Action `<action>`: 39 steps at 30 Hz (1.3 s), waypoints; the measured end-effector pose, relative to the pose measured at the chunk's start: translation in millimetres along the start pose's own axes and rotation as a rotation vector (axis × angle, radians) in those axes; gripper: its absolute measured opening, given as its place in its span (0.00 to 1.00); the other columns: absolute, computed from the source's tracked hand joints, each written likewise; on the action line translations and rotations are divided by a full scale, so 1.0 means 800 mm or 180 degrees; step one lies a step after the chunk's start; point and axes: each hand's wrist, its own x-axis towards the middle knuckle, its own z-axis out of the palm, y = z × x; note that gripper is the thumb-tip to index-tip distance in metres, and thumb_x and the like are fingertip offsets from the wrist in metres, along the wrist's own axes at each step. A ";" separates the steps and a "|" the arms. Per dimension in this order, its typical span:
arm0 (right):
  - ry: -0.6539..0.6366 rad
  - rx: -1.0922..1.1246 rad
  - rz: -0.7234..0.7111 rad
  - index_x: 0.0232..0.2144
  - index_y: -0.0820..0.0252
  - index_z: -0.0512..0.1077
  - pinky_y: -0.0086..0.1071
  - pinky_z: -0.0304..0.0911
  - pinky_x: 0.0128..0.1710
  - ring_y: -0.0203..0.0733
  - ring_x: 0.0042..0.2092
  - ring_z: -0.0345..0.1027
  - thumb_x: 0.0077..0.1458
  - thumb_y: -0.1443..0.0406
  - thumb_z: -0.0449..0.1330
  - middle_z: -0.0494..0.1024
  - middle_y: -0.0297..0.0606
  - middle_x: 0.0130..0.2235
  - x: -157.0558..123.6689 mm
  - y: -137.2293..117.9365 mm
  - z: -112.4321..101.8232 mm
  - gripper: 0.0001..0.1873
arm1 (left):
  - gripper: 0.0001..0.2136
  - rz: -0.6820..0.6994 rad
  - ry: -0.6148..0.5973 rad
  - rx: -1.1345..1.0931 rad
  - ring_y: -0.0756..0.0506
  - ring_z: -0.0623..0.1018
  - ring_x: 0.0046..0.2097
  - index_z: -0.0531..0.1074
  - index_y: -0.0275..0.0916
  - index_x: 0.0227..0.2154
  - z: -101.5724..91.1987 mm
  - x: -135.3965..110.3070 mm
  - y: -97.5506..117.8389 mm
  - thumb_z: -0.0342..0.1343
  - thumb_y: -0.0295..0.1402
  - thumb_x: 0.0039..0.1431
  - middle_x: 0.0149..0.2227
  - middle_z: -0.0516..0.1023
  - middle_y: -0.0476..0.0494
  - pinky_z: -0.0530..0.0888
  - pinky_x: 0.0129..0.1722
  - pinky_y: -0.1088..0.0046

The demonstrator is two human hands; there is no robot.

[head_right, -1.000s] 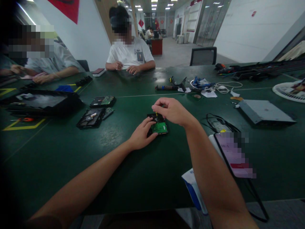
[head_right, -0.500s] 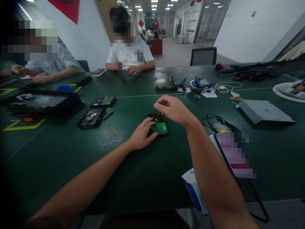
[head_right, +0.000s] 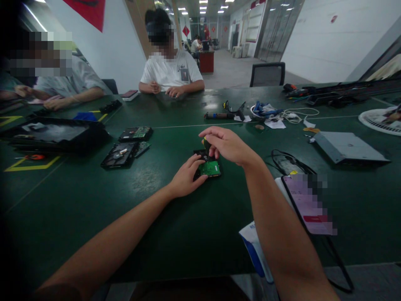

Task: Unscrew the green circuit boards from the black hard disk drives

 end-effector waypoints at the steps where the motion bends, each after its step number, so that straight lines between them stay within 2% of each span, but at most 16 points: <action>1: 0.0051 -0.0103 -0.0054 0.49 0.55 0.77 0.30 0.63 0.25 0.36 0.29 0.69 0.67 0.58 0.59 0.75 0.34 0.30 -0.001 0.000 -0.001 0.13 | 0.27 -0.0004 -0.0004 0.0000 0.33 0.57 0.74 0.63 0.39 0.64 0.000 0.000 0.000 0.56 0.45 0.68 0.71 0.60 0.33 0.60 0.72 0.49; 4: 0.0244 -0.0349 -0.0154 0.43 0.56 0.78 0.30 0.60 0.25 0.36 0.29 0.67 0.64 0.55 0.63 0.75 0.34 0.30 -0.002 -0.002 -0.001 0.12 | 0.27 -0.0021 -0.0006 0.0009 0.33 0.56 0.74 0.63 0.40 0.64 -0.001 -0.001 0.001 0.55 0.46 0.68 0.71 0.60 0.33 0.60 0.72 0.48; 9: 0.0531 -0.0397 -0.0040 0.36 0.57 0.75 0.30 0.61 0.26 0.35 0.29 0.66 0.59 0.56 0.67 0.75 0.34 0.29 -0.001 -0.003 0.000 0.11 | 0.27 -0.0047 -0.0032 0.0017 0.33 0.56 0.74 0.63 0.40 0.65 0.000 -0.001 0.001 0.54 0.47 0.68 0.72 0.59 0.34 0.60 0.72 0.48; 14: 0.0242 -0.0260 -0.0014 0.39 0.57 0.76 0.29 0.57 0.22 0.32 0.25 0.64 0.65 0.56 0.61 0.77 0.35 0.33 -0.001 -0.004 0.002 0.11 | 0.27 -0.0033 -0.0038 0.0011 0.33 0.56 0.74 0.63 0.41 0.65 0.000 0.000 -0.001 0.55 0.46 0.68 0.72 0.59 0.35 0.60 0.71 0.47; 17: 0.0060 -0.0140 -0.0038 0.42 0.57 0.77 0.29 0.61 0.23 0.33 0.27 0.68 0.68 0.56 0.58 0.79 0.39 0.39 -0.001 -0.004 0.003 0.13 | 0.27 -0.0026 -0.0034 0.0012 0.33 0.56 0.74 0.62 0.41 0.65 0.000 0.000 -0.001 0.55 0.46 0.68 0.72 0.59 0.35 0.60 0.71 0.47; 20: -0.0057 0.0006 -0.0031 0.47 0.57 0.76 0.31 0.67 0.27 0.36 0.29 0.70 0.69 0.57 0.56 0.78 0.38 0.35 -0.001 -0.002 0.002 0.14 | 0.28 -0.0023 -0.0028 0.0024 0.34 0.57 0.74 0.62 0.40 0.65 0.001 0.000 -0.002 0.55 0.46 0.68 0.72 0.59 0.34 0.60 0.71 0.48; 23: -0.0069 -0.0050 -0.0068 0.50 0.55 0.76 0.32 0.67 0.28 0.37 0.29 0.70 0.69 0.57 0.57 0.76 0.35 0.31 -0.001 -0.001 0.000 0.14 | 0.28 -0.0017 -0.0014 0.0033 0.34 0.57 0.74 0.63 0.40 0.65 0.003 0.000 -0.004 0.56 0.46 0.67 0.72 0.59 0.33 0.60 0.71 0.48; 29: 0.0489 -0.0443 -0.0049 0.35 0.58 0.76 0.31 0.61 0.27 0.36 0.30 0.67 0.56 0.53 0.69 0.78 0.36 0.32 -0.002 -0.001 -0.002 0.15 | 0.27 -0.0033 -0.0015 0.0024 0.34 0.56 0.74 0.63 0.42 0.65 0.002 -0.001 -0.003 0.56 0.46 0.68 0.72 0.59 0.35 0.60 0.72 0.47; 31: 0.0537 -0.0456 0.0009 0.34 0.58 0.75 0.32 0.61 0.27 0.37 0.29 0.68 0.55 0.54 0.70 0.78 0.36 0.31 -0.002 -0.002 0.000 0.14 | 0.27 -0.0040 -0.0007 0.0019 0.33 0.57 0.74 0.63 0.42 0.65 0.001 -0.001 -0.002 0.56 0.46 0.68 0.72 0.59 0.35 0.60 0.72 0.47; 35: 0.0372 -0.0357 0.0015 0.38 0.56 0.76 0.31 0.59 0.25 0.34 0.26 0.65 0.61 0.56 0.65 0.76 0.34 0.31 -0.001 -0.004 0.005 0.11 | 0.27 -0.0036 -0.0001 0.0020 0.33 0.57 0.74 0.63 0.41 0.65 -0.001 -0.001 0.000 0.56 0.45 0.67 0.72 0.59 0.35 0.60 0.72 0.48; 39: 0.0165 -0.0242 -0.0009 0.39 0.57 0.76 0.30 0.58 0.22 0.33 0.25 0.66 0.66 0.54 0.59 0.76 0.35 0.32 0.000 -0.004 0.004 0.14 | 0.27 -0.0017 0.0005 0.0003 0.33 0.57 0.74 0.63 0.41 0.65 -0.001 -0.001 0.001 0.56 0.45 0.67 0.72 0.59 0.35 0.60 0.72 0.48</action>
